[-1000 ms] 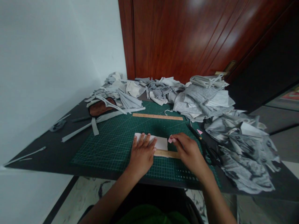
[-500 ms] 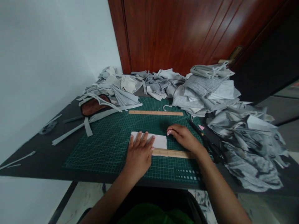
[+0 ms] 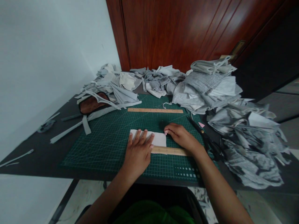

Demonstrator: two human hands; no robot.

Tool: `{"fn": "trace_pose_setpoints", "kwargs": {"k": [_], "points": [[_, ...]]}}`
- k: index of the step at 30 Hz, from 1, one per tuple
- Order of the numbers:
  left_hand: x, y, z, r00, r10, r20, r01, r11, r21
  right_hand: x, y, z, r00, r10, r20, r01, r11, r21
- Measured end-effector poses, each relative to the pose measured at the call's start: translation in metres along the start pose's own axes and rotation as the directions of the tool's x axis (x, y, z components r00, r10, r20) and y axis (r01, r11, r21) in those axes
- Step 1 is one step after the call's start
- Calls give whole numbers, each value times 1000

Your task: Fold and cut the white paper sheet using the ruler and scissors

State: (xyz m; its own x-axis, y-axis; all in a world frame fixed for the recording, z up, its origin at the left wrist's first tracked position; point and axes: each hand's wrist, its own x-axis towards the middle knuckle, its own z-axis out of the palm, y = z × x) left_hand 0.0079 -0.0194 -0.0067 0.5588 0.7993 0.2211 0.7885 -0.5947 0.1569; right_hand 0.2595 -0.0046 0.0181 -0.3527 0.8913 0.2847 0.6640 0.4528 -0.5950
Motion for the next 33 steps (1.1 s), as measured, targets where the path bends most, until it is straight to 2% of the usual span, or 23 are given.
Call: {"fn": "trace_pose_setpoints", "kwargs": {"k": [16,27,33], "points": [[0,0,0,1000,6,3,-6,1000,-1,1,-5,2,1000,28,-2,-28,997,-76],[0,0,0,1000,9,2,-9,1000,2,1,2,4,996,5,-88,-9,999,-42],[0,0,0,1000,13,-18,-13,1000,-6,0,-3,-1,999,-11,-41,10,1000,-24]]}}
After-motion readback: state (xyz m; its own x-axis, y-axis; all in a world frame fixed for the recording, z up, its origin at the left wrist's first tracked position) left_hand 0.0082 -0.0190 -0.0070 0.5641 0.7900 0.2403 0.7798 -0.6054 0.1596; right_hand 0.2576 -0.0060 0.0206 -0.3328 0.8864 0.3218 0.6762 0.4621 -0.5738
